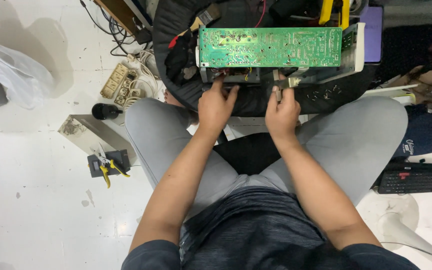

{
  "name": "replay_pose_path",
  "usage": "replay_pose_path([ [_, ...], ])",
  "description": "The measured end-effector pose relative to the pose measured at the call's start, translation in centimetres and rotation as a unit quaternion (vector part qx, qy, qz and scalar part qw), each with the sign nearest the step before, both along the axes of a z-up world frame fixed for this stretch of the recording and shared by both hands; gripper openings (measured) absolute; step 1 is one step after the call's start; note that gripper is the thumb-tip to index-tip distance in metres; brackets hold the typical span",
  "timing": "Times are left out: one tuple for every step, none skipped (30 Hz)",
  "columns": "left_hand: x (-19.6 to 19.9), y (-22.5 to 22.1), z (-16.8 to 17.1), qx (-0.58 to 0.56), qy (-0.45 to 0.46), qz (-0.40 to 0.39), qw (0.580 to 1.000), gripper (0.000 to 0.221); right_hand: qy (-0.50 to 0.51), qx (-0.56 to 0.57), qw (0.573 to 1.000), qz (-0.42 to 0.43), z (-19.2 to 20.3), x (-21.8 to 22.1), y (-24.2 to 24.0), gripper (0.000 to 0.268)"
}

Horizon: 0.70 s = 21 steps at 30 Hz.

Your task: The person is cleaning a circuit board, connecting internal wiring, and securing the board into a device chassis using a screwdriver.

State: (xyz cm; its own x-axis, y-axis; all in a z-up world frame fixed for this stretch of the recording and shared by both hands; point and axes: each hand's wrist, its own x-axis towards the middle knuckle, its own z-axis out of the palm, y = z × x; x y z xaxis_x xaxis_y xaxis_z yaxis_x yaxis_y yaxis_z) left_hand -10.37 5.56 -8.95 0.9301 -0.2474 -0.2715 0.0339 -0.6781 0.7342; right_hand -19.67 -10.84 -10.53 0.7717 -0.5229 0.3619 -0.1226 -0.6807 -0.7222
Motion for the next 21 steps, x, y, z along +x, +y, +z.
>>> replay_pose_path([
  [0.2,-0.4,0.5,0.01,0.003,0.01,1.0,0.061,-0.006,0.004,1.0,0.01,0.4,0.2,0.0,0.029],
  [0.4,-0.8,-0.2,0.011,0.001,0.011,1.0,0.061,-0.008,0.005,1.0,0.011,0.0,0.1,-0.2,0.029],
  [0.6,-1.4,-1.1,-0.036,0.039,0.023,0.998,0.064,-0.004,0.009,1.0,0.009,-0.6,0.1,-0.5,0.03],
  [0.8,-2.0,-1.9,-0.083,0.078,0.036,0.993,0.066,0.0,0.014,1.0,0.007,-1.2,0.0,-0.9,0.031],
  [1.0,-2.5,-2.8,-0.082,0.079,0.037,0.993,0.066,0.002,0.015,1.0,0.008,-0.4,-0.1,-0.6,0.031],
  [1.2,-3.1,-3.7,-0.137,0.104,0.074,0.982,0.059,-0.004,0.024,1.0,0.017,0.4,-0.1,-0.4,0.029],
  [1.7,-3.7,-4.5,-0.191,0.126,0.107,0.968,0.052,-0.011,0.033,0.999,0.023,1.1,0.0,-0.1,0.028],
  [1.9,-3.8,-4.1,-0.19,0.126,0.105,0.968,0.052,-0.012,0.034,0.999,0.021,1.0,0.1,-0.1,0.028],
  [2.0,-3.9,-3.7,-0.195,0.152,0.109,0.963,0.051,-0.008,0.038,0.999,0.021,1.0,0.1,-0.2,0.028],
  [2.1,-4.1,-3.2,-0.2,0.178,0.113,0.957,0.051,-0.004,0.043,0.999,0.021,0.9,0.0,-0.2,0.028],
  [2.3,-4.5,-4.3,-0.198,0.178,0.109,0.958,0.051,-0.005,0.044,0.999,0.017,0.7,0.1,-0.3,0.028],
  [2.5,-4.9,-5.5,-0.179,0.172,0.105,0.963,0.05,-0.003,0.049,0.999,0.006,0.6,0.2,-0.4,0.024],
  [2.7,-5.1,-6.5,-0.159,0.165,0.104,0.968,0.05,-0.002,0.054,0.999,-0.001,0.5,0.5,-0.4,0.02],
  [2.3,-4.7,-4.9,-0.158,0.164,0.105,0.968,0.05,-0.002,0.055,0.998,0.0,-0.1,0.2,-0.6,0.02],
  [2.1,-4.4,-3.3,-0.163,0.155,0.11,0.968,0.05,-0.002,0.052,0.999,-0.001,-0.7,0.2,-0.9,0.02],
  [1.9,-4.2,-1.6,-0.167,0.146,0.115,0.968,0.051,-0.001,0.048,0.999,-0.001,-1.3,0.2,-1.2,0.02],
  [1.9,-4.3,-2.6,-0.167,0.149,0.113,0.968,0.051,0.001,0.049,0.999,-0.002,-0.3,0.1,-1.2,0.02],
  [2.0,-4.5,-3.7,-0.155,0.113,0.133,0.972,0.045,0.005,0.044,0.999,-0.004,0.7,0.0,-1.1,0.015],
  [2.0,-4.6,-4.7,-0.142,0.076,0.153,0.975,0.04,0.008,0.041,0.999,-0.005,1.6,0.0,-1.0,0.013],
  [1.7,-4.9,-3.9,-0.141,0.078,0.152,0.975,0.04,0.009,0.042,0.999,-0.007,0.7,-0.2,-1.5,0.013],
  [1.5,-5.1,-3.1,-0.14,0.095,0.134,0.976,0.049,0.005,0.046,0.999,-0.004,-0.2,-0.3,-1.9,0.013],
])
